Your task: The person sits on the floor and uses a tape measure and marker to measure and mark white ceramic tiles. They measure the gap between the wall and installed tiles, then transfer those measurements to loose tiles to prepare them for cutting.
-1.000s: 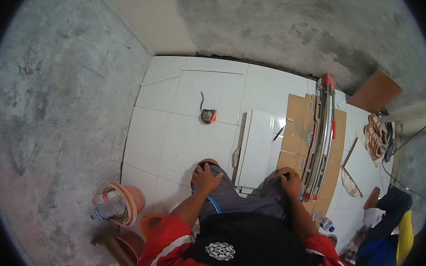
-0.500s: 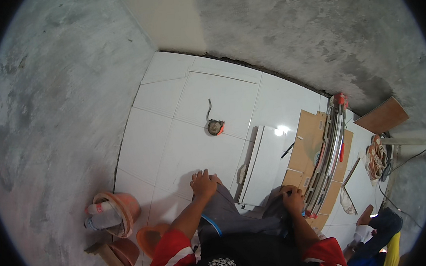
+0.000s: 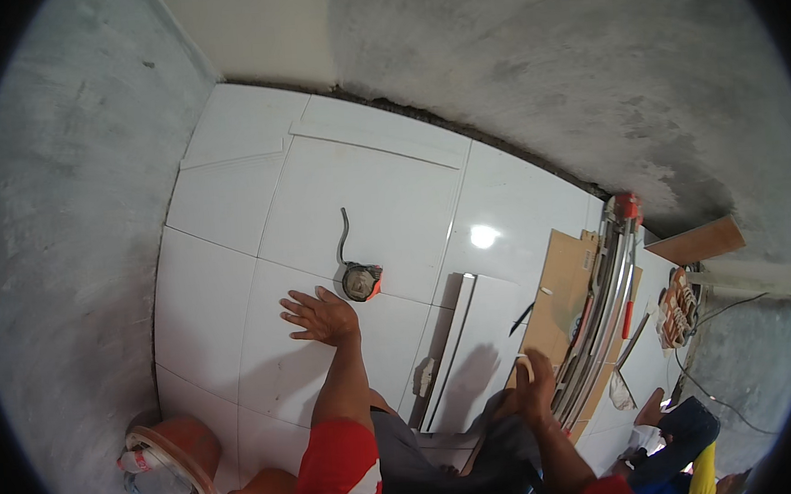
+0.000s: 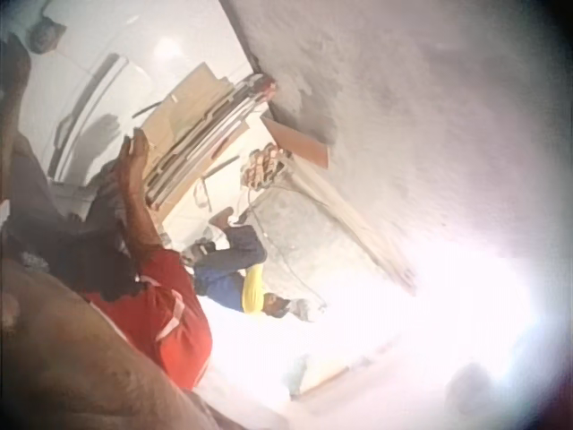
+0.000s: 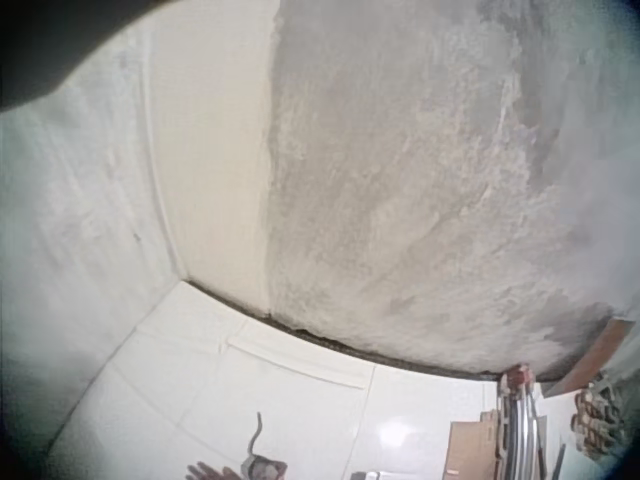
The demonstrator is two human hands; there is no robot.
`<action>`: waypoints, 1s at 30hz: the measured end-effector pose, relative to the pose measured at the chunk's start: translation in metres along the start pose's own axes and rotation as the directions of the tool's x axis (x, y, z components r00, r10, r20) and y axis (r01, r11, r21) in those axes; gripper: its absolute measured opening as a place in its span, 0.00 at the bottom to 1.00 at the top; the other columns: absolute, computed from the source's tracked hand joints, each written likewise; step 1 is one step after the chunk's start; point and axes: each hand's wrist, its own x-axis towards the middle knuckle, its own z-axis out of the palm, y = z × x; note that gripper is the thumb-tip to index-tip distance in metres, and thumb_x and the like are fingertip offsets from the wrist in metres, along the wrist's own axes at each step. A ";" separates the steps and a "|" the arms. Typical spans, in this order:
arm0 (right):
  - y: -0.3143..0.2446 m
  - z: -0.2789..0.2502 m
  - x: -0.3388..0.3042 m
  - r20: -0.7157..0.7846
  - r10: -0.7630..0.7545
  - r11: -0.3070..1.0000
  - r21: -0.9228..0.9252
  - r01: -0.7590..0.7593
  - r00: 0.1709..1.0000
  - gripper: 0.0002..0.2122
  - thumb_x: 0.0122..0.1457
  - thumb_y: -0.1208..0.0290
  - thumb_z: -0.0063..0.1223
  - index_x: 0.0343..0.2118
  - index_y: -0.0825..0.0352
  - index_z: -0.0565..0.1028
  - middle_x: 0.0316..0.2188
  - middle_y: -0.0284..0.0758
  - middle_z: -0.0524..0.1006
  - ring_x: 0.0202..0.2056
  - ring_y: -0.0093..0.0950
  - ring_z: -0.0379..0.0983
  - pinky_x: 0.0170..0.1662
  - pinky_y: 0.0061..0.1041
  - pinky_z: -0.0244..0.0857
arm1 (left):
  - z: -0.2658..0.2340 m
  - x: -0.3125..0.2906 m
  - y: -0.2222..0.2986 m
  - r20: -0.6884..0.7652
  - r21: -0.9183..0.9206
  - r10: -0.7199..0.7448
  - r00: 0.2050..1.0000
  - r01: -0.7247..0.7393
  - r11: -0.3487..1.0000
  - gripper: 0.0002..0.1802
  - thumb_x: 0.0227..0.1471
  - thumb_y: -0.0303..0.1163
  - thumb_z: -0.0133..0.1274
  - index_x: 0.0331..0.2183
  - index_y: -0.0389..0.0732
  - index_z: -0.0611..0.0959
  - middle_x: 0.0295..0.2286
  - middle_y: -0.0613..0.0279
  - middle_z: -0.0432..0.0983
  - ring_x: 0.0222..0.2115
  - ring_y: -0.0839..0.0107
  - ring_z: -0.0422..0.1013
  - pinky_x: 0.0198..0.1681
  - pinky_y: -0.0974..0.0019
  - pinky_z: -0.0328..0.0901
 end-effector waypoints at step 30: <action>-0.136 0.221 0.419 0.128 -0.423 0.906 0.074 0.417 0.897 0.18 0.48 0.77 0.69 0.44 0.66 0.78 0.38 0.41 0.76 0.43 0.43 0.73 0.47 0.39 0.70 | 0.008 0.006 0.006 -0.003 0.138 -0.041 0.999 0.041 0.990 0.40 0.66 0.53 0.36 0.68 0.38 0.53 0.70 0.45 0.42 0.70 0.42 0.40 0.67 0.28 0.40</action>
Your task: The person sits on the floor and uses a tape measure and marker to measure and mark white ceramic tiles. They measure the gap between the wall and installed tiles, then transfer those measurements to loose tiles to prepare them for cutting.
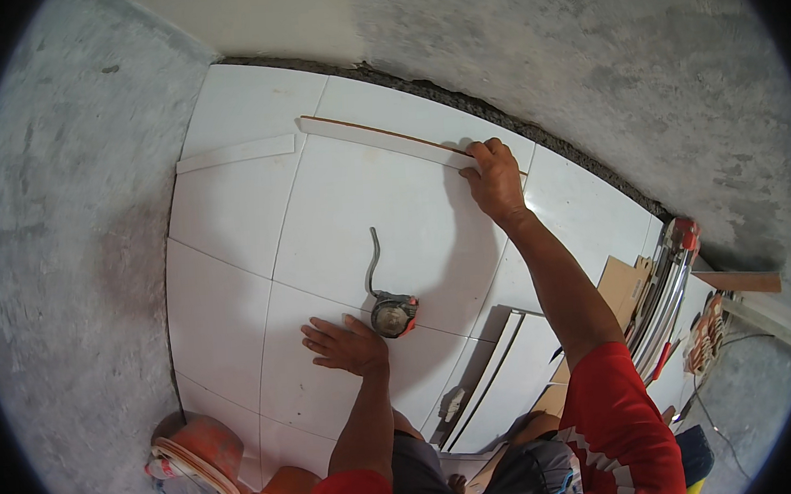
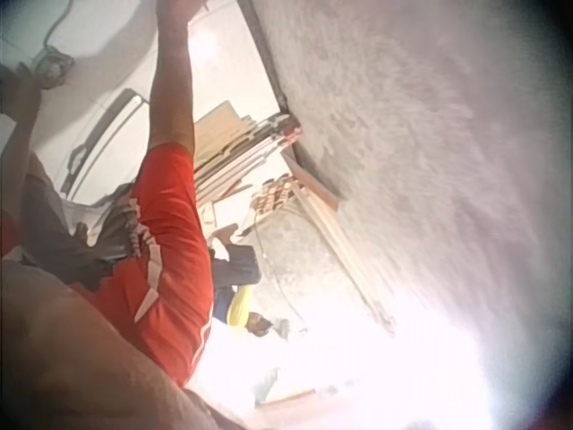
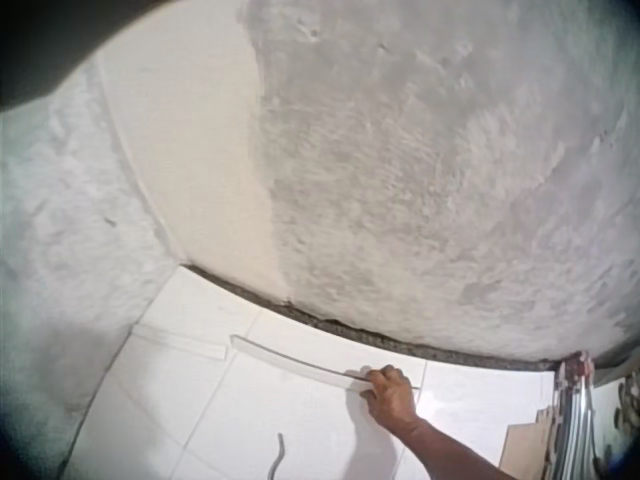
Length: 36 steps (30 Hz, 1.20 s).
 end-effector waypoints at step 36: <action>-0.019 0.004 -0.035 0.428 0.260 0.819 0.378 -0.432 0.866 0.21 0.70 0.55 0.50 0.40 0.72 0.82 0.29 0.37 0.79 0.27 0.23 0.72 0.33 0.27 0.69 | 0.000 0.000 0.002 0.030 -0.035 -0.014 0.999 0.015 0.999 0.39 0.66 0.49 0.40 0.69 0.38 0.54 0.70 0.46 0.40 0.70 0.42 0.38 0.68 0.29 0.38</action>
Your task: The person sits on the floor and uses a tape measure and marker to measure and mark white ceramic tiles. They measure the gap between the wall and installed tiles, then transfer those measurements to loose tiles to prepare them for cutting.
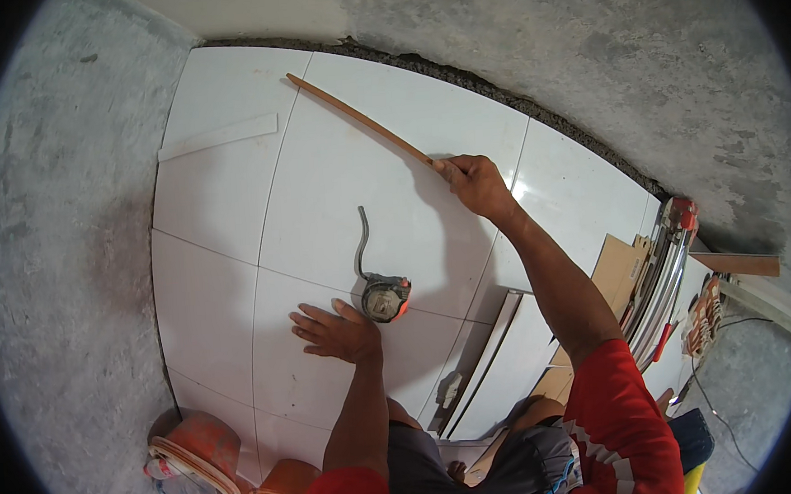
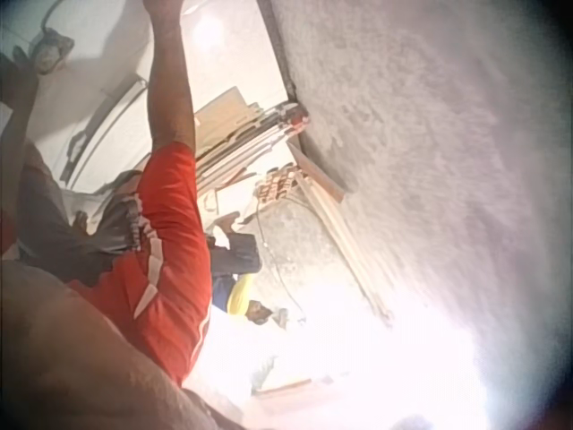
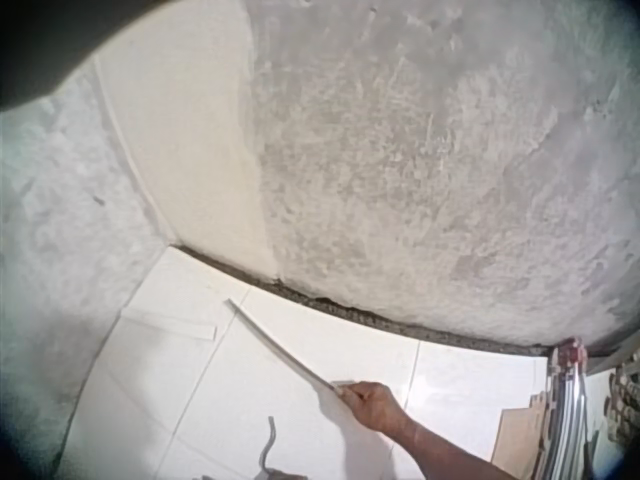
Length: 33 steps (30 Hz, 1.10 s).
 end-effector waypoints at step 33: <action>0.001 0.071 -0.103 0.071 0.169 0.857 0.483 -0.182 0.983 0.24 0.57 0.74 0.66 0.56 0.73 0.73 0.44 0.40 0.80 0.45 0.25 0.74 0.49 0.26 0.68 | 0.001 -0.004 -0.005 -0.088 0.004 0.099 0.991 -0.099 0.995 0.39 0.69 0.52 0.33 0.68 0.34 0.55 0.68 0.39 0.44 0.69 0.38 0.41 0.64 0.24 0.45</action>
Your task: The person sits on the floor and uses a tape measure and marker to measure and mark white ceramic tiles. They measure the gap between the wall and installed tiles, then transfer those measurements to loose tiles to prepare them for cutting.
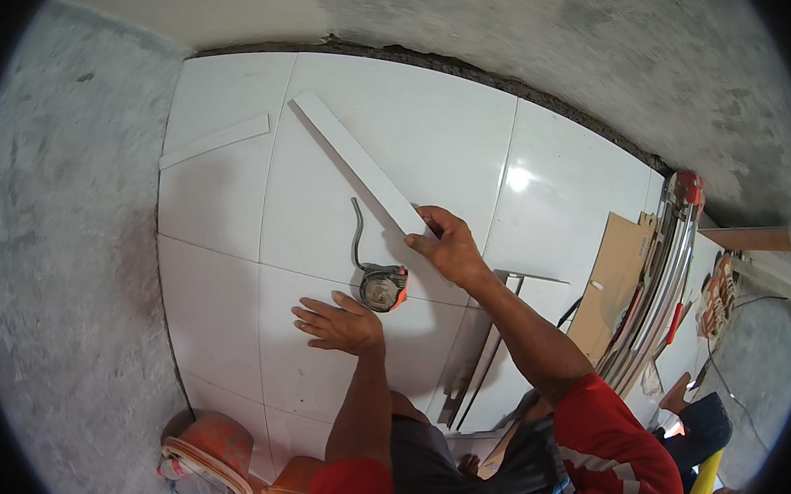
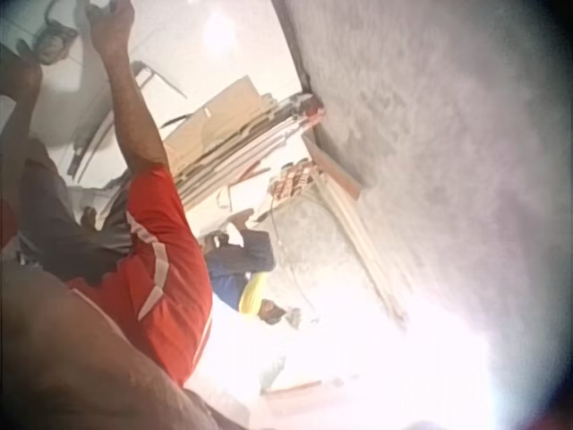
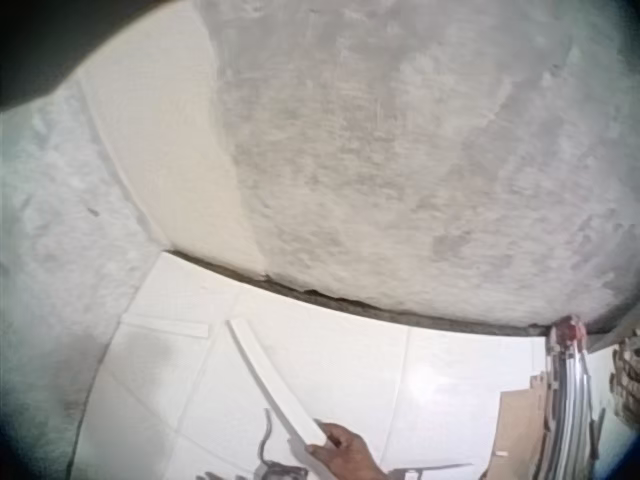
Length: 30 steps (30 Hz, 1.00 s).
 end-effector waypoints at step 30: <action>0.014 -0.004 -0.077 -0.199 0.038 0.999 0.033 -0.032 0.979 0.17 0.61 0.74 0.62 0.51 0.75 0.73 0.40 0.38 0.81 0.42 0.22 0.75 0.47 0.25 0.69 | 0.008 0.001 -0.003 -0.031 0.022 -0.026 0.999 0.027 0.999 0.40 0.69 0.55 0.32 0.69 0.37 0.54 0.69 0.43 0.45 0.69 0.40 0.42 0.65 0.27 0.43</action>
